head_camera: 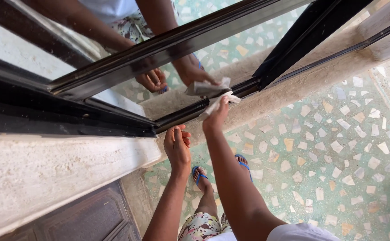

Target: The person is cleaning a glass window using a cloth and water from a bucket on a balcony.

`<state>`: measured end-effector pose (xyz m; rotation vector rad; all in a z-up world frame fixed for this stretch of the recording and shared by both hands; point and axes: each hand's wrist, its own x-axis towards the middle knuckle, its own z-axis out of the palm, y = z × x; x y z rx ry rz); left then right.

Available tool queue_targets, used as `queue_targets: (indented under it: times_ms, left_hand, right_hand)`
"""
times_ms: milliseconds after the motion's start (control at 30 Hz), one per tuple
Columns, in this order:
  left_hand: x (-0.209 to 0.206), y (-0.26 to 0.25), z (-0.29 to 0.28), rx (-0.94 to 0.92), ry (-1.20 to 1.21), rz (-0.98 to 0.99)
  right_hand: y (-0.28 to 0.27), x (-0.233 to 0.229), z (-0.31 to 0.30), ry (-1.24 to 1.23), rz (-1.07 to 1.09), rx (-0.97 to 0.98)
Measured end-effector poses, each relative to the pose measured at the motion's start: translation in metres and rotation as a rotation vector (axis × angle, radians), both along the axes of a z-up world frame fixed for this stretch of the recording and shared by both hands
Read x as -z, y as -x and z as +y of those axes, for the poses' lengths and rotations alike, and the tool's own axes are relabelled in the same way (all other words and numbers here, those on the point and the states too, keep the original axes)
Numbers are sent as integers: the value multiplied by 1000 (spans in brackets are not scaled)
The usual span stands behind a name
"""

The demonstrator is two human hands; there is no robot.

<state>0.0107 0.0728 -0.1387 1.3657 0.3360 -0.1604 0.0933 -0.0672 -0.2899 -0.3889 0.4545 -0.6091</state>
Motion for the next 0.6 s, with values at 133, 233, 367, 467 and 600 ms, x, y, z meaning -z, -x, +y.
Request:
queue_targets:
  times_ms: [133, 233, 367, 467, 600]
  left_hand:
    - [5, 0, -11, 56, -4, -15]
    - [3, 0, -14, 104, -15, -42]
    - [-3, 0, -14, 150, 10, -38]
    - [-6, 3, -14, 188, -55, -89]
    - [-18, 3, -11, 247, -101, -122]
  right_hand:
    - [-31, -10, 0, 140, 93, 99]
    - [-50, -2, -35, -18, 16, 143]
    - [-68, 2, -102, -80, 28, 242]
    - [-71, -8, -132, -50, 76, 325]
    - [-65, -76, -127, -16, 186, 362]
